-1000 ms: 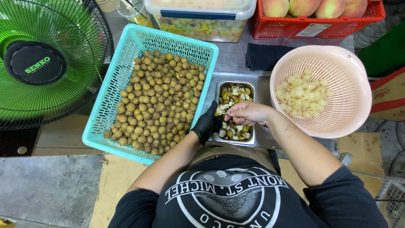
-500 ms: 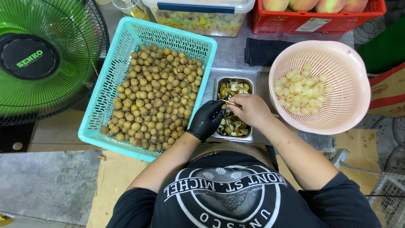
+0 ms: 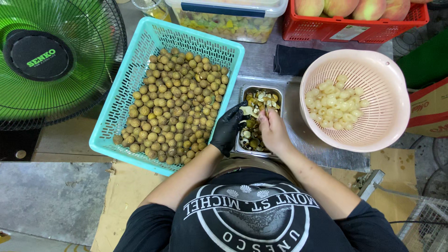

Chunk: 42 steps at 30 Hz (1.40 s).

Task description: The person peels longans by hand, removing the outer skin and discarding the pits into a small metal container before placing the fruit into a strainer.

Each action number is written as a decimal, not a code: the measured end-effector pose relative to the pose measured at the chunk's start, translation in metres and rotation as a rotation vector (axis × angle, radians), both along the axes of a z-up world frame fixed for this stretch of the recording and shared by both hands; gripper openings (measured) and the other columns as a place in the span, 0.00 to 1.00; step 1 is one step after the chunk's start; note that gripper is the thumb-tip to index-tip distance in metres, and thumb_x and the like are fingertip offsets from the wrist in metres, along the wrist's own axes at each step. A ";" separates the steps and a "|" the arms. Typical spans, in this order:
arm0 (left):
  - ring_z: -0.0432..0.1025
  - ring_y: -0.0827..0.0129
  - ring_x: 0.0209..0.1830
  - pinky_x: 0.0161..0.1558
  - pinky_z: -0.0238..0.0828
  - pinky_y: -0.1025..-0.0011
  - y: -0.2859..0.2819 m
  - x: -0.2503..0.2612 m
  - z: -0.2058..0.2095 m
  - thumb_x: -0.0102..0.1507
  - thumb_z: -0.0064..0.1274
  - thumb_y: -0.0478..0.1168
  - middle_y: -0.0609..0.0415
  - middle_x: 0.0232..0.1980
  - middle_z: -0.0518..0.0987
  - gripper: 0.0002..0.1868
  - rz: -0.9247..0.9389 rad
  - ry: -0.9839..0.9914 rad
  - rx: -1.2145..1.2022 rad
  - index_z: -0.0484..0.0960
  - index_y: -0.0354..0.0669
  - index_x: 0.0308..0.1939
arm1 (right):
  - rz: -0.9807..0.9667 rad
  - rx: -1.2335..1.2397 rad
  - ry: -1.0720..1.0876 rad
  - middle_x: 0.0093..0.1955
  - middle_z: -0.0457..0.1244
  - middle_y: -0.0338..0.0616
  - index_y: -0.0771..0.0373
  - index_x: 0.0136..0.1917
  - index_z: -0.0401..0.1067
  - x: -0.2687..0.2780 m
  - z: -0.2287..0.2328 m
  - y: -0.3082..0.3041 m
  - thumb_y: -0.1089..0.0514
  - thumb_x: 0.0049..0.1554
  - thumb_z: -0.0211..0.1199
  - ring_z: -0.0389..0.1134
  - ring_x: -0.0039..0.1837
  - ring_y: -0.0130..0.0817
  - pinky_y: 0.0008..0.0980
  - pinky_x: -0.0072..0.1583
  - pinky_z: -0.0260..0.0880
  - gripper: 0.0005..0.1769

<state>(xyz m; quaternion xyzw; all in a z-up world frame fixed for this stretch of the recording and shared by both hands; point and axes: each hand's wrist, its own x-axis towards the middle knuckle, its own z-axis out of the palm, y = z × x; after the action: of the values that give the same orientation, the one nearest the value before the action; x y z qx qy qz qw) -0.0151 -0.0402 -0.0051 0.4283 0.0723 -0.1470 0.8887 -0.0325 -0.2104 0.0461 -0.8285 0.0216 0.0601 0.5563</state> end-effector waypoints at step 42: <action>0.78 0.52 0.51 0.55 0.73 0.55 0.135 0.128 0.008 0.65 0.50 0.39 0.48 0.52 0.84 0.19 -0.214 -0.700 1.668 0.87 0.62 0.56 | -0.360 -0.441 -0.060 0.49 0.66 0.45 0.62 0.80 0.61 0.019 0.048 -0.167 0.57 0.67 0.64 0.67 0.44 0.27 0.26 0.41 0.67 0.31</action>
<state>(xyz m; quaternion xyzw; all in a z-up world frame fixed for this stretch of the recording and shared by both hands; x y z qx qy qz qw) 0.1125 0.0946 0.0033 0.9568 -0.1589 0.0098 0.2431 -0.0139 -0.3772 0.0945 -0.9138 0.1646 -0.0704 0.3646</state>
